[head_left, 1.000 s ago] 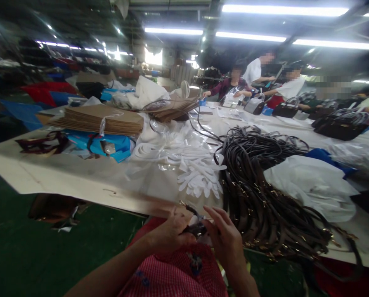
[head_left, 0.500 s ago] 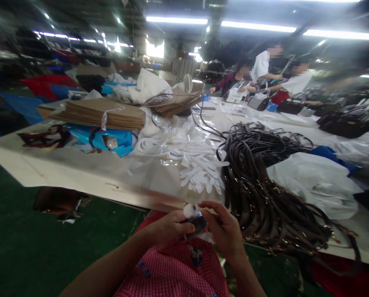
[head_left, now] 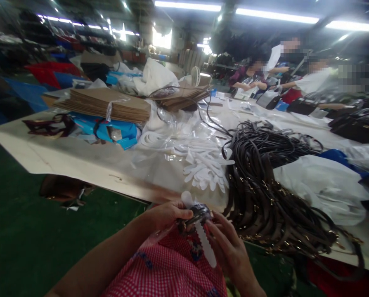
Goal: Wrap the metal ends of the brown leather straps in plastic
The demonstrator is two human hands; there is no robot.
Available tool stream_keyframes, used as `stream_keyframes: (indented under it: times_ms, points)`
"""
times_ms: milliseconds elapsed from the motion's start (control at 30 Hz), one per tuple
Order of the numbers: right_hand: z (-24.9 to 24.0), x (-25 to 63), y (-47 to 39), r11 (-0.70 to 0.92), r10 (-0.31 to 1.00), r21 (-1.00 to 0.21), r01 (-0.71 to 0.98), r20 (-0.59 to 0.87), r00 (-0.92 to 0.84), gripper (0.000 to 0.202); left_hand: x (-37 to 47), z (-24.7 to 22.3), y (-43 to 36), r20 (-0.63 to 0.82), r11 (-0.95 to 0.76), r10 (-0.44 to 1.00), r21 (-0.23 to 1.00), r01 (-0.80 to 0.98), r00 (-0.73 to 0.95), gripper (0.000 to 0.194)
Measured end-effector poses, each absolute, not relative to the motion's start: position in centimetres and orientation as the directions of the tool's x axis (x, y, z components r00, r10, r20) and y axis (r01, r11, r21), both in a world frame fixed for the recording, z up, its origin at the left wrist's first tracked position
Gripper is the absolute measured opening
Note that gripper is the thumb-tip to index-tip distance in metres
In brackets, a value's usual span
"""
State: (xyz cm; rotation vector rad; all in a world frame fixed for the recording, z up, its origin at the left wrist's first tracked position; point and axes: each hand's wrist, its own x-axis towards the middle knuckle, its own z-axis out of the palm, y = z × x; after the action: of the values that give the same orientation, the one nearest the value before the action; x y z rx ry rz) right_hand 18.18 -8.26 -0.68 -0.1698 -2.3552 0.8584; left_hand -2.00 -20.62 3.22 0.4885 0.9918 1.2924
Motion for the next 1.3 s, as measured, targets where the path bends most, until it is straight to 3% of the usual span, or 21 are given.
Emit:
stream_keyframes:
  times_ms: [100, 200, 333, 467, 533, 633, 900, 1167, 1300]
  points:
    - [0.3, 17.8, -9.3, 0.679, 0.226, -0.708, -0.197, 0.456, -0.861, 0.033, -1.8, 2.5, -20.4, -0.34, 0.271, 0.94, 0.797, -0.54, -0.03, 0.04]
    - [2.4, 16.9, -10.6, 0.456, 0.318, -0.873, -0.169, 0.338, -0.886, 0.018, -1.7, 2.1, -20.4, -0.346, 0.309, 0.938, 0.863, -0.4, -0.021, 0.032]
    - [4.1, 15.5, -11.1, 0.063, 0.544, -0.997, 0.05, -0.007, -0.839, 0.031, -1.5, 3.2, -20.7, -0.265, 0.264, 0.964, 0.956, -0.128, 0.007, 0.025]
    - [3.9, 14.6, -10.4, -0.143, 0.581, -0.981, 0.13, -0.189, -0.791, 0.043, -1.3, 4.3, -20.9, -0.052, 0.052, 0.999, 0.95, 0.309, -0.007, 0.019]
    - [3.7, 14.4, -10.2, -0.194, 0.56, -0.974, 0.121, -0.211, -0.801, 0.057, -1.2, 4.5, -20.9, 0.016, -0.017, 1.0, 0.889, 0.458, 0.005, 0.017]
    - [3.6, 14.2, -10.0, -0.241, 0.5, -0.961, 0.133, -0.24, -0.832, 0.069, -1.0, 4.4, -20.8, 0.041, -0.061, 0.998, 0.846, 0.529, 0.049, 0.021]
    - [3.2, 13.9, -10.2, -0.259, 0.432, -0.951, 0.165, -0.267, -0.861, 0.04, -1.1, 3.9, -21.0, 0.039, -0.078, 0.995, 0.863, 0.499, 0.087, 0.019]
    - [2.8, 13.4, -10.4, -0.31, 0.453, -0.945, 0.101, -0.241, -0.858, 0.038, -1.4, 4.4, -20.9, -0.003, -0.028, 0.998, 0.877, 0.479, 0.064, 0.018]
    - [3.1, 13.3, -10.7, -0.365, 0.542, -0.93, 0.05, -0.256, -0.801, 0.039, -0.9, 3.7, -21.0, -0.093, 0.05, 0.995, 0.803, 0.595, 0.042, 0.022]
